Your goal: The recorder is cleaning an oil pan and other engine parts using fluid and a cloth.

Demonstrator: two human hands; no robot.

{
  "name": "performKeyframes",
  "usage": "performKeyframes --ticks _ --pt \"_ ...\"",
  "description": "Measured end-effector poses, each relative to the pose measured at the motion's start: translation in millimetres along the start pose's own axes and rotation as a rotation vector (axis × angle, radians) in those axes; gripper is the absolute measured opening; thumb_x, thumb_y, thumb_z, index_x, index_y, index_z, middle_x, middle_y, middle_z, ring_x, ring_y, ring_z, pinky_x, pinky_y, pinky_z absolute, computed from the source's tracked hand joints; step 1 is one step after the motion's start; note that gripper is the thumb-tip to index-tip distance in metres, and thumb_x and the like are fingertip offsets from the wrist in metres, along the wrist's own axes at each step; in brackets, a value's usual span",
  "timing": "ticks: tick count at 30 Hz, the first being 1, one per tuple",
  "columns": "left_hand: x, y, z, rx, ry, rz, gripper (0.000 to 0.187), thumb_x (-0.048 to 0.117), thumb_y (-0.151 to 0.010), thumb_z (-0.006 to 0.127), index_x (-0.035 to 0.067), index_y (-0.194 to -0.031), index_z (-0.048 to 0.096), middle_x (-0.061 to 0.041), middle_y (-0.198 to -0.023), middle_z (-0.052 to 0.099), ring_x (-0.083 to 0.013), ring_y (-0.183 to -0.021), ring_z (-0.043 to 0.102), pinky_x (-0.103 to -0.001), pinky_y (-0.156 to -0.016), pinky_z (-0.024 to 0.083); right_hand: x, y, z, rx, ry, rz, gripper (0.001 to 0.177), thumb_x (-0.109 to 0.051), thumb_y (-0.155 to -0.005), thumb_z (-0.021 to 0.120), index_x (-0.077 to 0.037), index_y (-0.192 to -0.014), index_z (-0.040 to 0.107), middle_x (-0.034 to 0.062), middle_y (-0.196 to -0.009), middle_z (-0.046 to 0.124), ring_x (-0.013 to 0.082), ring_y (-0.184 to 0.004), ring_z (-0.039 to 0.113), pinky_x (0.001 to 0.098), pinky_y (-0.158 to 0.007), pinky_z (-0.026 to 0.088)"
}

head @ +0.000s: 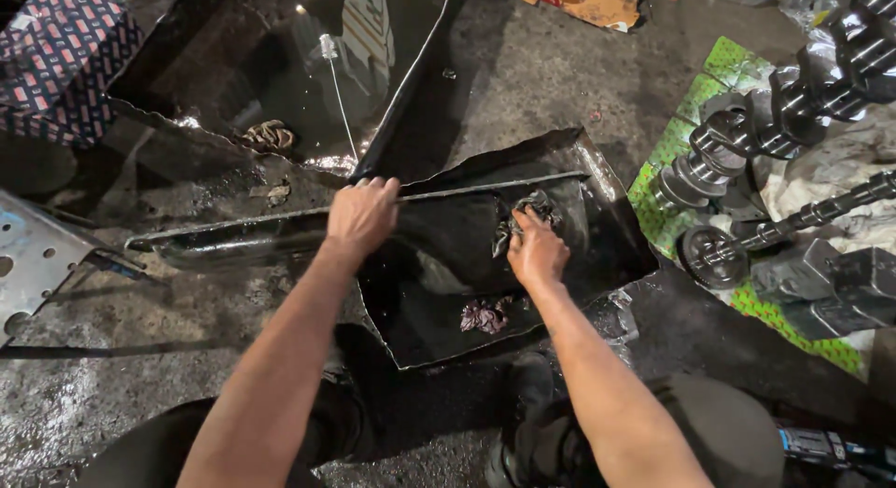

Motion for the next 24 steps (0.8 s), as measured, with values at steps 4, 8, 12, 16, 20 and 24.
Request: performKeyframes --ticks 4,8,12,16,20,24 --pt "42.0 6.2 -7.7 0.103 -0.023 0.105 0.039 0.022 -0.082 0.071 0.007 -0.117 0.063 -0.012 -0.108 0.064 -0.0309 -0.108 0.062 -0.045 -0.092 0.051 5.7 1.6 1.0 0.04 0.046 -0.07 0.046 -0.024 -0.081 0.073 -0.023 -0.128 0.07 -0.0007 -0.142 0.063 0.0313 -0.115 0.068 0.0479 -0.094 0.055" --pt "60.7 8.8 36.6 0.294 -0.101 0.226 0.057 0.015 -0.083 0.066 0.013 -0.14 0.058 -0.01 -0.117 0.06 -0.0282 -0.117 0.056 -0.049 -0.112 0.039 6.3 6.6 -11.1 -0.003 -0.005 -0.007 0.043 -0.025 -0.082 0.072 -0.025 -0.125 0.072 -0.0009 -0.137 0.067 0.0321 -0.107 0.07 0.0464 -0.093 0.055" --pt "72.4 6.0 57.8 0.206 -0.033 0.13 0.058 0.015 -0.09 0.063 0.015 -0.148 0.053 -0.011 -0.119 0.057 -0.0306 -0.118 0.053 -0.057 -0.113 0.033 -1.7 12.2 -45.8 -0.113 -0.134 0.122 0.042 -0.03 -0.086 0.072 -0.032 -0.129 0.073 0.0082 -0.115 0.076 0.0329 -0.095 0.074 0.0431 -0.09 0.057" --pt "84.0 -4.3 42.4 0.022 0.021 0.049 0.066 0.013 -0.085 0.063 0.015 -0.15 0.05 -0.012 -0.123 0.056 -0.0313 -0.124 0.05 -0.06 -0.115 0.03 28.2 16.1 -30.5 -0.102 -0.294 0.128 0.041 -0.032 -0.088 0.073 -0.032 -0.129 0.072 0.0124 -0.105 0.079 0.029 -0.094 0.078 0.04 -0.089 0.059" --pt "86.2 -13.3 33.8 -0.034 0.13 0.01 0.068 0.027 -0.086 0.07 0.015 -0.148 0.044 -0.017 -0.135 0.051 -0.0362 -0.134 0.042 -0.061 -0.114 0.027 26.5 31.4 -24.9 -0.089 -0.204 0.094 0.042 -0.031 -0.085 0.078 -0.031 -0.127 0.073 0.0097 -0.114 0.076 0.0324 -0.1 0.073 0.0438 -0.088 0.058" --pt "86.6 -17.4 33.6 -0.156 0.093 0.007 0.082 0.036 -0.083 0.076 0.017 -0.154 0.039 -0.016 -0.144 0.047 -0.0343 -0.142 0.038 -0.059 -0.117 0.027 38.2 30.6 7.1 -0.078 -0.05 -0.017 0.047 -0.028 -0.081 0.079 -0.028 -0.127 0.072 0.0037 -0.132 0.069 0.0366 -0.106 0.07 0.048 -0.09 0.057"
Point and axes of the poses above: each hand's wrist, its own y-axis away from the middle knuckle, its own z-axis out of the palm, x = y × z, the point moved 2 cm from there along -y, towards the middle knuckle
